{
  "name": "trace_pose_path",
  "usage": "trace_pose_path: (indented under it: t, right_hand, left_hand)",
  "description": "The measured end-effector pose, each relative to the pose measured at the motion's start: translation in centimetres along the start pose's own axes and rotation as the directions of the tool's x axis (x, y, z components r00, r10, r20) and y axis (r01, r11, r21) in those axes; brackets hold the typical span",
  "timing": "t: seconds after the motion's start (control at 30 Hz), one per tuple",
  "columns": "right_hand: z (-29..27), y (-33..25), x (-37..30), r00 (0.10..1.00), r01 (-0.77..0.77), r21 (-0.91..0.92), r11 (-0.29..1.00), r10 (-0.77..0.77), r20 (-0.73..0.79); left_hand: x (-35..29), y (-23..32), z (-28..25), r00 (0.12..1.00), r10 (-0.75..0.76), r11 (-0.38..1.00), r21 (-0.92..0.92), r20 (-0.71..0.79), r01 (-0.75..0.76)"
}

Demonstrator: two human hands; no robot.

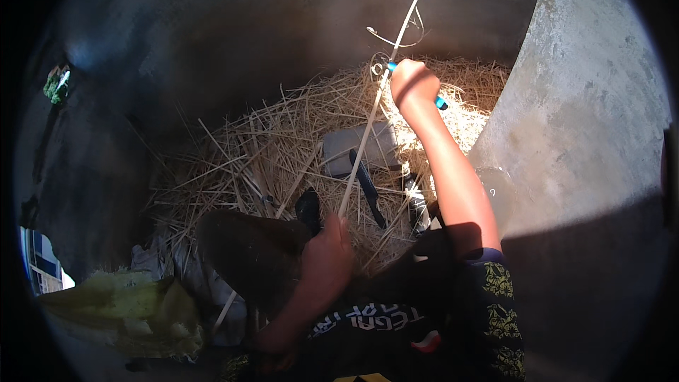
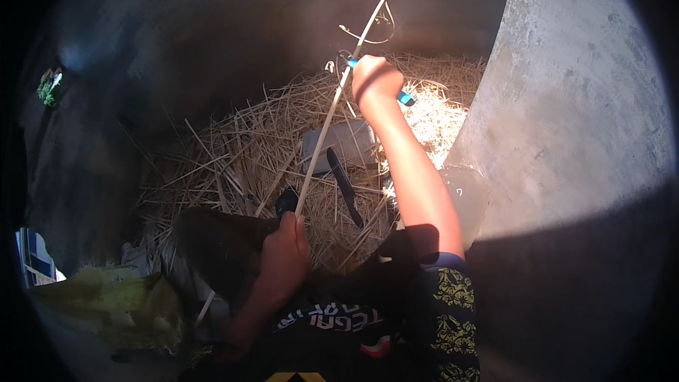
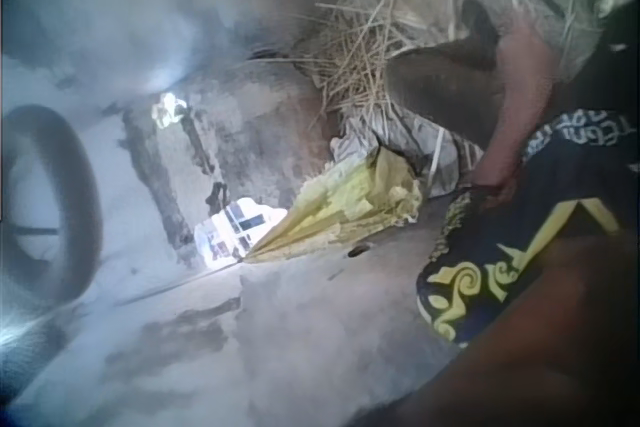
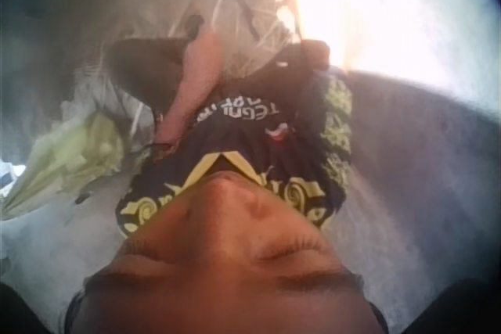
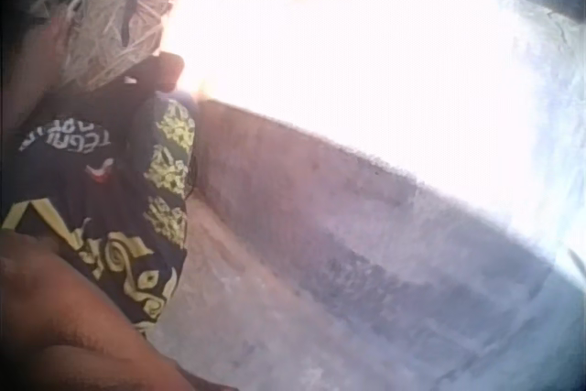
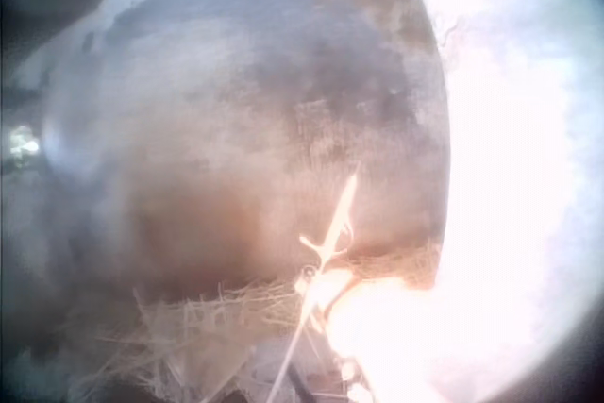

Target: The person sits on a floor covered with straw and uses a large knife to shave and smooth a long bamboo stick. They hold the stick with their left hand and scrape the blade along its length to remove the outer layer, creating thin shavings.

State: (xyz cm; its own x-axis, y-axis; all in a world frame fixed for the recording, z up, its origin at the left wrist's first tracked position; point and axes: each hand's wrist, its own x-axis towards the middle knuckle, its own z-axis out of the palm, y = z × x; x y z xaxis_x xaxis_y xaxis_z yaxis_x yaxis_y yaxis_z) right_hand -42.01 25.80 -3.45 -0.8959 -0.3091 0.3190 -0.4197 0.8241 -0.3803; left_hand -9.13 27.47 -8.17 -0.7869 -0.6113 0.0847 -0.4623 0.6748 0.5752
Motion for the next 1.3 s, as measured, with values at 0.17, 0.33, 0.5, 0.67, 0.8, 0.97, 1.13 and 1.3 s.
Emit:
trace_pose_path:
  t: [0.17, 0.33, 0.5, 0.67, 0.8, 0.97, 1.13, 1.3]
  right_hand:
    - [-3.4, 7.1, 3.6, 0.956, -0.258, 0.103, 0.961, 0.27, -0.116]
    - [-2.1, 3.1, -0.6, 0.998, -0.046, 0.098, 0.994, 0.05, -0.033]
    - [-1.6, -2.5, -6.1, 0.953, 0.303, 0.101, 0.948, -0.302, -0.027]
    - [0.1, -3.6, -8.7, 0.855, 0.518, -0.068, 0.852, -0.517, 0.043]
    - [0.5, -3.7, -8.7, 0.846, 0.531, -0.042, 0.846, -0.528, 0.071]
    - [-0.4, -3.6, -6.1, 0.936, 0.348, -0.048, 0.936, -0.345, 0.072]
    - [-0.5, -2.2, -3.1, 0.947, 0.313, -0.079, 0.946, -0.306, 0.094]
    - [0.9, 4.5, 3.0, 0.981, -0.168, 0.109, 0.98, 0.178, -0.083]
  left_hand:
    - [-5.4, -3.0, 0.2, 0.987, -0.093, 0.995, -0.029, 0.13, 0.097]
    - [-3.5, -3.0, -2.0, 0.996, -0.09, 0.974, -0.208, 0.005, 0.089]
    - [-1.1, -3.0, -3.4, 0.991, -0.109, 0.978, -0.187, -0.078, 0.093]
    - [-0.1, -2.2, -3.9, 0.99, -0.065, 0.991, -0.127, -0.127, 0.049]
    - [-0.4, -2.0, -3.7, 0.983, -0.028, 0.999, 0.035, -0.182, 0.035]
    - [-1.1, -1.7, -3.3, 0.964, 0.068, 0.987, 0.159, -0.256, -0.027]
    - [-1.9, -1.0, -2.6, 0.981, 0.028, 0.976, 0.217, -0.194, 0.015]
    - [-5.6, -1.9, -2.9, 0.997, -0.063, 0.977, 0.204, -0.032, 0.069]
